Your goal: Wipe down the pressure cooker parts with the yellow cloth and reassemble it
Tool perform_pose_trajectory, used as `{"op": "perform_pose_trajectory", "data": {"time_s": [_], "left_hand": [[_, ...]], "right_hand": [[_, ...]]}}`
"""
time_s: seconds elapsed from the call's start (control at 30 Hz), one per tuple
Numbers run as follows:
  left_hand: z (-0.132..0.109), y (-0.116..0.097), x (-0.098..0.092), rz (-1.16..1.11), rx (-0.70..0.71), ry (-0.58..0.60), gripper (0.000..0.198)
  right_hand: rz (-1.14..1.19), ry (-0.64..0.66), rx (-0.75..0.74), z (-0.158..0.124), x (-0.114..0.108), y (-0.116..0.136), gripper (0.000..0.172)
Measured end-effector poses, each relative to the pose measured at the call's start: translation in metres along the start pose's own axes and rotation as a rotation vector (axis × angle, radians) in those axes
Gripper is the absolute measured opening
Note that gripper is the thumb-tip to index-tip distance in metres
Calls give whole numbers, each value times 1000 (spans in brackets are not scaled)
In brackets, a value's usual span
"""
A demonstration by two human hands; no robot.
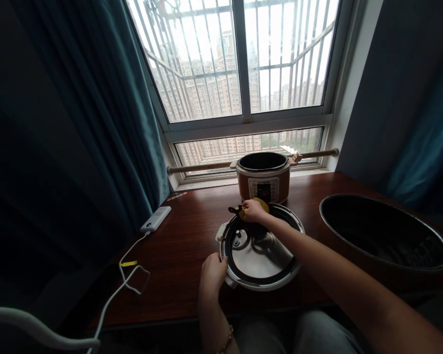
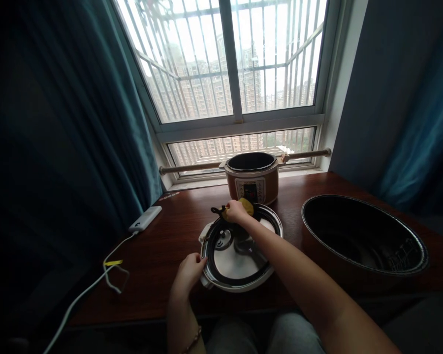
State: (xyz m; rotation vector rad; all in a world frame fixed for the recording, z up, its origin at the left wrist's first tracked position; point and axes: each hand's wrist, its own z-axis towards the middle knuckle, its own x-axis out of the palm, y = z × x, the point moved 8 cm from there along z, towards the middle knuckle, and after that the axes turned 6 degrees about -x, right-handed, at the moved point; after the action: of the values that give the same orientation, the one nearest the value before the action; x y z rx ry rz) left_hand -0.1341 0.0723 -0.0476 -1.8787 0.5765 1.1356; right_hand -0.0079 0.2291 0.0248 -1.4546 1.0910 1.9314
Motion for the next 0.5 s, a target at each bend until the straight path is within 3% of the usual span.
{"op": "perform_pose_trajectory", "data": {"time_s": [0.13,0.27,0.37,0.5], "left_hand": [[-1,-1,-1,-13,0,12,25],[0,-2,-1,-18,16,18,26],[1,-2,0,-20,24,21,26],[1,-1,0,-29,18,12,24]], "right_hand": [[70,50,-215,13,35,54,39],[32,120,-486,-6,57,100,30],[-55,113,-549,-14,57,103,29],[-180,40,-388,-6,35,68,30]]}}
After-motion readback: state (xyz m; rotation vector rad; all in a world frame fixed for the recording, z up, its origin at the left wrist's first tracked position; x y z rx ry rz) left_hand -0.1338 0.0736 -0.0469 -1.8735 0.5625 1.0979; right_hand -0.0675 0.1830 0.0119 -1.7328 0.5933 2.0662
